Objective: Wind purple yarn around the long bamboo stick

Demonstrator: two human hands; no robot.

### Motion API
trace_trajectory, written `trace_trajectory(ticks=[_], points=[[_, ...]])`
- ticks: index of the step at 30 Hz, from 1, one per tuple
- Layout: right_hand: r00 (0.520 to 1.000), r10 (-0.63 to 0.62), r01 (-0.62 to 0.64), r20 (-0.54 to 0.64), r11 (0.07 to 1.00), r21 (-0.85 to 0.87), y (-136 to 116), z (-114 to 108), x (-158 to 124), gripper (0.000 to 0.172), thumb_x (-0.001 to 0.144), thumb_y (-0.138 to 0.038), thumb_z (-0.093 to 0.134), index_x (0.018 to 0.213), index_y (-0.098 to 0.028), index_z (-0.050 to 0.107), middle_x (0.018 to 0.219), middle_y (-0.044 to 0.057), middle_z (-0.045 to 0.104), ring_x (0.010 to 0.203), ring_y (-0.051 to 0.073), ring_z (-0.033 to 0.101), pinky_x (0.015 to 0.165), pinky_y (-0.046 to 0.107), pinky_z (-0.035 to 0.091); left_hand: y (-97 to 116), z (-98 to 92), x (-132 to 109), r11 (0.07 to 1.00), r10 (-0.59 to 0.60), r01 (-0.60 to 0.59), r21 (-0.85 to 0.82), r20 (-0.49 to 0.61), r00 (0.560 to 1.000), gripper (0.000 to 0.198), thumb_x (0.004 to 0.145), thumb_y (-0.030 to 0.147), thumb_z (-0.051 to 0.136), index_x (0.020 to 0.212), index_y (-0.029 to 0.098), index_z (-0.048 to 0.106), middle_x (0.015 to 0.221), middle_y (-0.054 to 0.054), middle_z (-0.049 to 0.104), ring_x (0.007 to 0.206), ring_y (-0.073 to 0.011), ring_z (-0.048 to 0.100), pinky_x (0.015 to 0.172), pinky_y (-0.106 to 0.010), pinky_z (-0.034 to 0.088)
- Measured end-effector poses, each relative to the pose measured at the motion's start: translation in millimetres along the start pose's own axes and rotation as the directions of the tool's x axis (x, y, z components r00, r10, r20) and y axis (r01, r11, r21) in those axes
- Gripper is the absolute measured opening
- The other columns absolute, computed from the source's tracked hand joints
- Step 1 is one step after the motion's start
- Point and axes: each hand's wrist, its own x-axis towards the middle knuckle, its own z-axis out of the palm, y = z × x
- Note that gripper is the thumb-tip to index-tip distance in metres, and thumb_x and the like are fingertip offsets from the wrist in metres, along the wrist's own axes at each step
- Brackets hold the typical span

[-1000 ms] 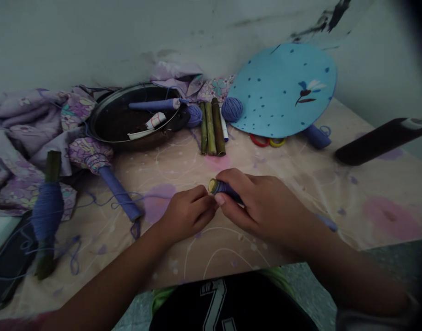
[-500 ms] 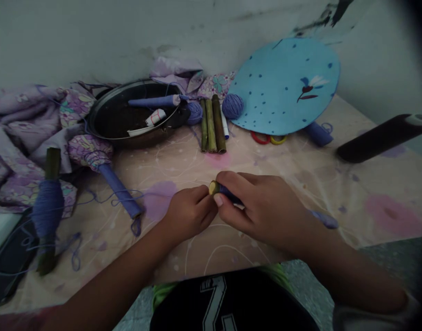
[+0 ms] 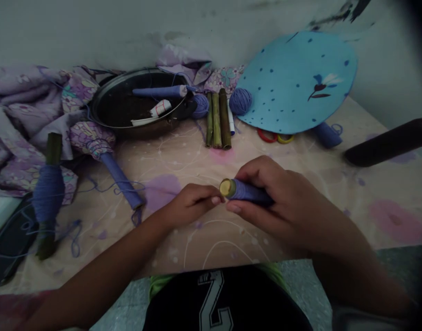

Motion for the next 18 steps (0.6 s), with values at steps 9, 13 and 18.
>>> trace_trajectory(ticks=[9, 13, 18], points=[[1.000, -0.012, 0.012, 0.017, 1.000, 0.014, -1.0, -4.0, 3.1, 0.027, 0.092, -0.041, 0.040, 0.098, -0.017, 0.052, 0.085, 0.004, 0.064, 0.069, 0.015, 0.059, 0.058, 0.027, 0.039, -1.9, -1.7, 2.8, 0.999, -0.027, 0.023, 0.042, 0.098, 0.995, 0.025, 0.089, 0.025, 0.044, 0.071, 0.014, 0.056, 0.061, 0.002, 0.054, 0.057, -0.0066, 0.050, 0.055, -0.017, 0.038], [1.000, 0.010, -0.010, 0.010, 1.000, 0.015, -0.3, 0.6, 4.7, 0.029, 0.094, -0.039, 0.037, 0.105, -0.016, 0.051, 0.089, 0.005, 0.064, 0.071, 0.016, 0.059, 0.060, 0.028, 0.039, 3.5, 4.7, -0.8, 0.922, 0.065, -0.103, 0.373, 0.113, 0.992, 0.022, 0.089, 0.023, 0.042, 0.076, 0.014, 0.058, 0.060, 0.002, 0.053, 0.053, -0.0077, 0.047, 0.051, -0.019, 0.034], [0.997, -0.074, 0.069, 0.033, 0.988, 0.138, 2.2, -0.7, 8.8, 0.025, 0.094, -0.033, 0.039, 0.105, -0.015, 0.052, 0.093, 0.004, 0.062, 0.077, 0.013, 0.058, 0.065, 0.025, 0.041, 4.7, 6.0, -0.4, 0.847, 0.067, -0.095, 0.523, 0.073, 0.995, 0.027, 0.089, 0.028, 0.039, 0.075, 0.014, 0.059, 0.068, -0.003, 0.055, 0.060, -0.0119, 0.050, 0.054, -0.024, 0.037]])
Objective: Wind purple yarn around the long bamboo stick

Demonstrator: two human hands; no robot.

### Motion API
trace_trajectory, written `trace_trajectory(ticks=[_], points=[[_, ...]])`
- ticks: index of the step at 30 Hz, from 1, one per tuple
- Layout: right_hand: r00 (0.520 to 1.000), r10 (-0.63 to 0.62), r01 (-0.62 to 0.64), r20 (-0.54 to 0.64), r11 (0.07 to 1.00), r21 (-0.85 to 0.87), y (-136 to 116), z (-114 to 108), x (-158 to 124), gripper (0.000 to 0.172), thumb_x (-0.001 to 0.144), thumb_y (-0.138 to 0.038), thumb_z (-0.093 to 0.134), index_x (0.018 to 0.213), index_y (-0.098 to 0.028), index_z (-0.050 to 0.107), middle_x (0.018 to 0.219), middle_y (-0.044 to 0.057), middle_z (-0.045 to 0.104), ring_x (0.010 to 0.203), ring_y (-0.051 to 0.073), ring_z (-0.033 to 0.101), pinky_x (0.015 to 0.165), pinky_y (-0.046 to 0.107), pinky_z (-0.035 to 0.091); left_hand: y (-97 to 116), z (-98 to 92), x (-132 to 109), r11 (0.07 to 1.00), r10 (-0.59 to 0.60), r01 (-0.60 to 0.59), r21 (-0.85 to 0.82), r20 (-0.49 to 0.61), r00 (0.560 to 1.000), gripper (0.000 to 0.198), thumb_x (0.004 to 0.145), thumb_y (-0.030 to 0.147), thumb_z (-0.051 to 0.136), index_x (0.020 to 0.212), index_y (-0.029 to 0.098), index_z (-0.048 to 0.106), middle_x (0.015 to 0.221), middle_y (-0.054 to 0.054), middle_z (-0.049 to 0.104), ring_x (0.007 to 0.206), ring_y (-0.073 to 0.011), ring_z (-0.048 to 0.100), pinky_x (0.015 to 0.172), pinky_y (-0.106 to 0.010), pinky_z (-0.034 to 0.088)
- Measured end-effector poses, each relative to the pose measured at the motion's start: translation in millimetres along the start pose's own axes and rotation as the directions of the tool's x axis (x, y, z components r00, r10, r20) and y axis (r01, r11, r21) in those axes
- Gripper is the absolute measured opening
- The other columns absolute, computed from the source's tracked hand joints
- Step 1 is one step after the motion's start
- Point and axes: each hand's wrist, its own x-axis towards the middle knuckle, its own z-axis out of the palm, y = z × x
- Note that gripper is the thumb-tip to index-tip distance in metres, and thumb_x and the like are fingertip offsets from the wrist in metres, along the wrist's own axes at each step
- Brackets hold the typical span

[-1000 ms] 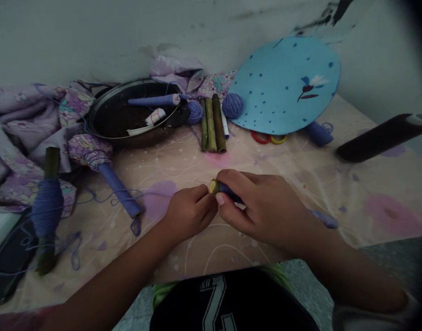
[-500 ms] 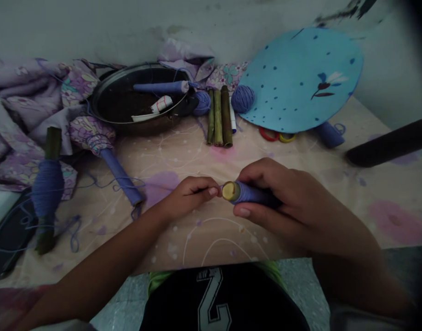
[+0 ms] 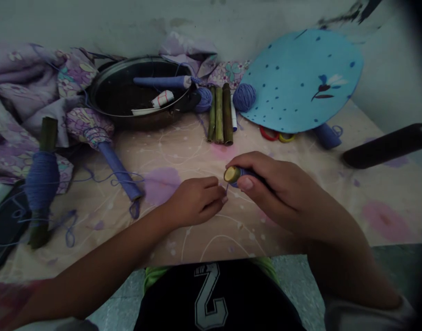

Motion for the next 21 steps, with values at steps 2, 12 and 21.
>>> trace_trajectory(ticks=[2, 12, 21], points=[[1.000, -0.016, 0.015, 0.021, 0.999, 0.051, 1.5, -1.7, 1.4, 0.022, 0.093, -0.031, 0.040, 0.102, -0.015, 0.053, 0.089, 0.003, 0.061, 0.076, 0.012, 0.056, 0.065, 0.024, 0.041, -2.9, -1.5, 0.8, 0.996, -0.055, 0.055, -0.063, 0.002, 0.998, 0.025, 0.088, 0.032, 0.042, 0.084, 0.014, 0.060, 0.083, -0.007, 0.059, 0.076, -0.0160, 0.055, 0.067, -0.029, 0.045], [0.990, -0.037, 0.016, 0.133, 0.988, 0.156, 5.8, -2.6, 5.0, 0.021, 0.092, -0.032, 0.043, 0.101, -0.018, 0.055, 0.089, 0.002, 0.063, 0.076, 0.013, 0.058, 0.068, 0.025, 0.045, 19.0, -11.8, 6.9, 0.573, -0.280, 0.082, -0.816, -0.101, 0.955, 0.049, 0.086, 0.038, 0.049, 0.131, 0.023, 0.036, 0.138, -0.011, 0.042, 0.120, -0.0203, 0.050, 0.089, -0.030, 0.050], [0.996, -0.048, 0.057, 0.076, 0.992, -0.117, -0.4, 9.2, 4.5, 0.029, 0.091, -0.035, 0.044, 0.112, -0.017, 0.053, 0.107, 0.008, 0.064, 0.093, 0.018, 0.062, 0.077, 0.030, 0.047, 23.3, -9.8, 4.1, 0.712, -0.426, 0.135, -0.689, -0.271, 0.863, 0.013, 0.083, 0.017, 0.053, 0.094, 0.014, 0.058, 0.084, -0.004, 0.063, 0.076, -0.0103, 0.059, 0.068, -0.023, 0.048]])
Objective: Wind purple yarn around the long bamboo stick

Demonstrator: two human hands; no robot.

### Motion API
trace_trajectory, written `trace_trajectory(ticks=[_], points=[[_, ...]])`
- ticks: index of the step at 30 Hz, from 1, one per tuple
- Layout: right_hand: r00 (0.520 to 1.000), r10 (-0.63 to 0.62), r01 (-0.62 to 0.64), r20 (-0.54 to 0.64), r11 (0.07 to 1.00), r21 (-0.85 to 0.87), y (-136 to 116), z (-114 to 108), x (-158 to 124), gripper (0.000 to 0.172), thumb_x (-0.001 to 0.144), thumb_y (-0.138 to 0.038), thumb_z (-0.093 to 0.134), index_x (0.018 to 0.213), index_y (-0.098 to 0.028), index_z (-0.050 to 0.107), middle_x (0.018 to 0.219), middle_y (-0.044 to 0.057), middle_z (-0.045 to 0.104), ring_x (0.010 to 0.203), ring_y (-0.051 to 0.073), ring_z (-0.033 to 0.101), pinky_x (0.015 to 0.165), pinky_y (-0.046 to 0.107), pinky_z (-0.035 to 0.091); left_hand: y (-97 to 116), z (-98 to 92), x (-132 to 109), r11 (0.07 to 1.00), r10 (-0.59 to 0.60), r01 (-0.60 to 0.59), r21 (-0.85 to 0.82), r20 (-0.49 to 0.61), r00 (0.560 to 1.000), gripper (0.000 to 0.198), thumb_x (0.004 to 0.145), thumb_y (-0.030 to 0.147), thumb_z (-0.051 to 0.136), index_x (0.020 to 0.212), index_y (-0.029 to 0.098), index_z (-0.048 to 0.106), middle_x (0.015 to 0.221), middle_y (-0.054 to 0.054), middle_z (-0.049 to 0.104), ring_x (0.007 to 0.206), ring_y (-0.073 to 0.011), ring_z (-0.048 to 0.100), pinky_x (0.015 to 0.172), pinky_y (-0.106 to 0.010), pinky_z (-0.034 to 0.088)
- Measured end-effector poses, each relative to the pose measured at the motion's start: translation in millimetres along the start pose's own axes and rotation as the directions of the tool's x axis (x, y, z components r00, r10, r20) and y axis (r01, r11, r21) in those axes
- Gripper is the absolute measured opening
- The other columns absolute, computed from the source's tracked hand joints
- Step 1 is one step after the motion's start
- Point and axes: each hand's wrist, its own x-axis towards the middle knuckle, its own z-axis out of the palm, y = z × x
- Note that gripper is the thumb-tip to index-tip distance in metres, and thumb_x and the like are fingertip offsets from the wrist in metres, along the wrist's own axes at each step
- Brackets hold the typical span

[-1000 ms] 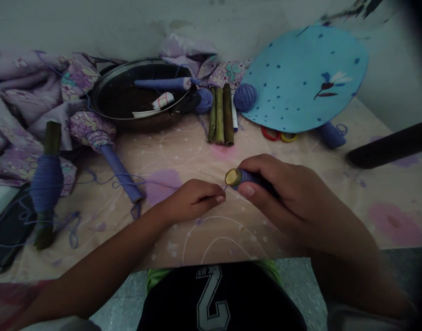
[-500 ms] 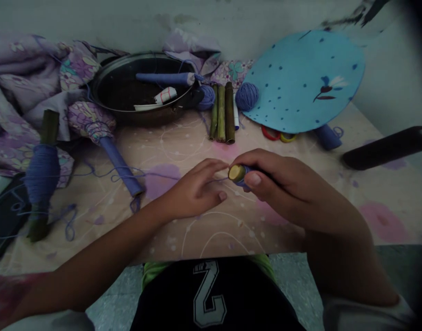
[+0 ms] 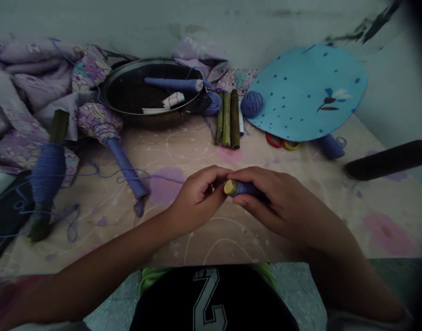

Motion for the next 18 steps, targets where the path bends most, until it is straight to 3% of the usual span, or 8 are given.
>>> trace_trajectory(ticks=[5, 12, 18], points=[[0.988, 0.051, -0.072, -0.146, 0.987, -0.141, 6.0, 7.7, -4.5, 0.031, 0.088, -0.042, 0.049, 0.104, -0.017, 0.054, 0.097, 0.009, 0.066, 0.076, 0.019, 0.063, 0.063, 0.029, 0.046, -3.8, -0.5, -4.0, 0.954, 0.203, -0.167, 0.249, -0.127, 0.971, 0.007, 0.083, 0.019, 0.057, 0.085, 0.014, 0.061, 0.069, -0.001, 0.058, 0.060, -0.0071, 0.052, 0.054, -0.019, 0.042], [0.975, -0.046, 0.012, -0.216, 0.988, -0.153, 3.6, 12.5, -6.2, 0.030, 0.087, -0.038, 0.052, 0.111, -0.020, 0.052, 0.096, 0.006, 0.067, 0.080, 0.018, 0.063, 0.066, 0.028, 0.046, -4.7, -4.9, -5.2, 0.724, 0.458, -0.398, 0.563, 0.039, 0.888, 0.002, 0.082, 0.013, 0.055, 0.080, 0.014, 0.056, 0.071, -0.004, 0.061, 0.065, -0.0097, 0.055, 0.056, -0.020, 0.044], [0.985, 0.051, -0.090, -0.166, 0.967, -0.239, 7.6, 15.5, -3.9, 0.034, 0.089, -0.047, 0.045, 0.100, -0.018, 0.056, 0.090, 0.008, 0.067, 0.073, 0.020, 0.063, 0.060, 0.029, 0.043, -16.0, -9.0, -6.8, 0.483, 0.582, -0.474, 0.736, 0.135, 0.802, 0.013, 0.075, 0.011, 0.061, 0.087, 0.013, 0.055, 0.074, -0.004, 0.063, 0.066, -0.0116, 0.057, 0.056, -0.023, 0.045]])
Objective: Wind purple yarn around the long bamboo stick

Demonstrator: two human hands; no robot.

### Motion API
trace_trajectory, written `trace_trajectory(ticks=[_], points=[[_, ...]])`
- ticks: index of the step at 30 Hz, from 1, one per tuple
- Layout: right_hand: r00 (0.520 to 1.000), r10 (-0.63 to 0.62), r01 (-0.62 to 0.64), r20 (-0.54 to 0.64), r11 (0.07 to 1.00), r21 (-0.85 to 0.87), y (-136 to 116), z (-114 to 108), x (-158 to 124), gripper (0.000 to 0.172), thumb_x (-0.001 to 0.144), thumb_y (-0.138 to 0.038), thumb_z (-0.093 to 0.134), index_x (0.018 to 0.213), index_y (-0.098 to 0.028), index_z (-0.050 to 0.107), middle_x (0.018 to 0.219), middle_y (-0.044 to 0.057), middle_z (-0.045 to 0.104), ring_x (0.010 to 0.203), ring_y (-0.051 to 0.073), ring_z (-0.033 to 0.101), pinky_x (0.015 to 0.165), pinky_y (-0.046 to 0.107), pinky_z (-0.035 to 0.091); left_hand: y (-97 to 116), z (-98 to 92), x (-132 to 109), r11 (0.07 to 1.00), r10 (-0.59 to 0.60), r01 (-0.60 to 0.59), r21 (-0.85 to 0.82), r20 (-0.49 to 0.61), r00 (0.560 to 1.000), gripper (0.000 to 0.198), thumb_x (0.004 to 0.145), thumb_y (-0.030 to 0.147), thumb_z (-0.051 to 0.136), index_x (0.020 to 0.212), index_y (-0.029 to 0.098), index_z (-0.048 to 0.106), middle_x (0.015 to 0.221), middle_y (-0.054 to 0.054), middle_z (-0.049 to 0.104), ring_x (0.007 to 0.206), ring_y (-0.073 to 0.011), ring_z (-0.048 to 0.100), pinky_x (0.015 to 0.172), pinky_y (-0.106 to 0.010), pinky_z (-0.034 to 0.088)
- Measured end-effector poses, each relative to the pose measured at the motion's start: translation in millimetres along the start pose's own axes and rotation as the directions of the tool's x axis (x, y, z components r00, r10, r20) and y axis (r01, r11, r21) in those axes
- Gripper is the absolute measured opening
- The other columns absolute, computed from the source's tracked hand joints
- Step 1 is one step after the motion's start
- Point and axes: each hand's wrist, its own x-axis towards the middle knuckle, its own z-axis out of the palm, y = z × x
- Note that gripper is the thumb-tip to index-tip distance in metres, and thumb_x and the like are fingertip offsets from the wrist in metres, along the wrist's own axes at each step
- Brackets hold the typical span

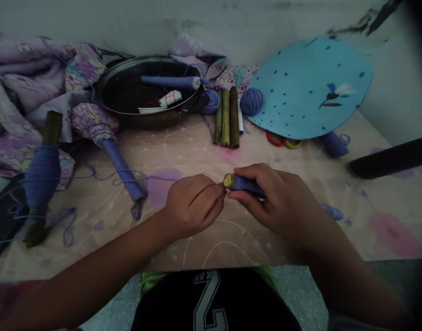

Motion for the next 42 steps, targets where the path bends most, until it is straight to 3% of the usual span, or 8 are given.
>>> trace_trajectory(ticks=[5, 12, 16, 20, 27, 30, 35, 42], points=[[0.987, 0.115, -0.098, 0.110, 0.984, -0.146, 2.5, 5.7, 3.8, 0.036, 0.089, -0.047, 0.044, 0.097, -0.014, 0.055, 0.077, 0.008, 0.066, 0.060, 0.020, 0.060, 0.051, 0.027, 0.035, -7.3, -2.1, -1.5, 0.980, 0.138, -0.153, 0.127, 0.120, 0.983, 0.007, 0.078, 0.012, 0.058, 0.084, 0.013, 0.056, 0.068, -0.002, 0.061, 0.062, -0.0122, 0.055, 0.054, -0.025, 0.043], [0.959, 0.074, -0.015, 0.274, 0.978, -0.210, 5.8, 8.1, 7.6, 0.027, 0.088, -0.038, 0.048, 0.096, -0.013, 0.053, 0.075, 0.009, 0.066, 0.059, 0.021, 0.060, 0.050, 0.026, 0.028, -11.9, -13.7, 9.7, 0.938, 0.250, -0.314, 0.147, 0.342, 0.906, 0.007, 0.084, 0.013, 0.050, 0.085, 0.013, 0.058, 0.072, -0.003, 0.062, 0.066, -0.0140, 0.055, 0.055, -0.026, 0.041], [0.933, 0.040, 0.035, 0.357, 0.979, -0.200, 5.1, 8.4, 9.1, 0.025, 0.087, -0.037, 0.050, 0.096, -0.013, 0.052, 0.068, 0.008, 0.065, 0.057, 0.019, 0.058, 0.049, 0.025, 0.025, -15.7, -11.3, 10.5, 0.948, 0.264, -0.313, 0.062, 0.402, 0.877, 0.016, 0.089, 0.015, 0.043, 0.086, 0.014, 0.058, 0.076, -0.004, 0.061, 0.070, -0.0143, 0.055, 0.056, -0.026, 0.039], [0.895, 0.041, 0.047, 0.443, 0.982, -0.184, 1.8, 11.0, 10.7, 0.029, 0.086, -0.039, 0.051, 0.097, -0.013, 0.051, 0.066, 0.007, 0.064, 0.055, 0.019, 0.056, 0.047, 0.025, 0.023, -20.1, -6.9, 8.8, 0.981, 0.178, -0.191, -0.015, 0.432, 0.884, 0.020, 0.089, 0.020, 0.041, 0.080, 0.016, 0.058, 0.072, -0.002, 0.058, 0.065, -0.0125, 0.052, 0.055, -0.025, 0.036], [0.891, -0.089, 0.099, 0.446, 0.995, 0.001, 4.0, 21.2, 6.0, 0.033, 0.084, -0.041, 0.053, 0.101, -0.013, 0.048, 0.069, 0.006, 0.064, 0.056, 0.018, 0.057, 0.048, 0.025, 0.028, -28.4, -8.6, 15.4, 0.940, 0.109, 0.116, -0.320, 0.605, 0.788, 0.018, 0.088, 0.022, 0.043, 0.080, 0.017, 0.058, 0.078, -0.002, 0.059, 0.070, -0.0110, 0.055, 0.062, -0.022, 0.041], [0.901, -0.112, 0.071, 0.420, 0.991, 0.112, 7.3, 23.2, 3.8, 0.035, 0.083, -0.045, 0.054, 0.100, -0.015, 0.046, 0.073, 0.005, 0.064, 0.058, 0.017, 0.058, 0.050, 0.024, 0.032, -32.0, -7.8, 16.0, 0.872, 0.089, 0.235, -0.430, 0.611, 0.787, 0.018, 0.088, 0.026, 0.045, 0.079, 0.018, 0.058, 0.076, -0.001, 0.060, 0.071, -0.0111, 0.057, 0.065, -0.022, 0.042], [0.929, -0.065, 0.002, 0.364, 0.985, 0.171, 8.0, 21.8, 1.6, 0.039, 0.082, -0.048, 0.055, 0.103, -0.017, 0.044, 0.076, 0.004, 0.064, 0.062, 0.018, 0.059, 0.053, 0.025, 0.035, -34.5, -3.6, 12.1, 0.716, -0.064, 0.448, -0.535, 0.590, 0.805, 0.022, 0.085, 0.035, 0.052, 0.076, 0.016, 0.059, 0.074, -0.002, 0.061, 0.069, -0.0107, 0.056, 0.064, -0.022, 0.043], [0.961, -0.066, 0.025, 0.270, 0.988, 0.150, 1.5, 17.8, -1.5, 0.045, 0.081, -0.050, 0.055, 0.110, -0.017, 0.046, 0.073, 0.003, 0.063, 0.058, 0.016, 0.057, 0.053, 0.025, 0.035, -32.3, 6.4, 5.6, 0.407, -0.188, 0.688, -0.601, 0.681, 0.707, 0.029, 0.081, 0.041, 0.057, 0.074, 0.013, 0.058, 0.070, -0.001, 0.058, 0.065, -0.0099, 0.054, 0.060, -0.021, 0.044]])
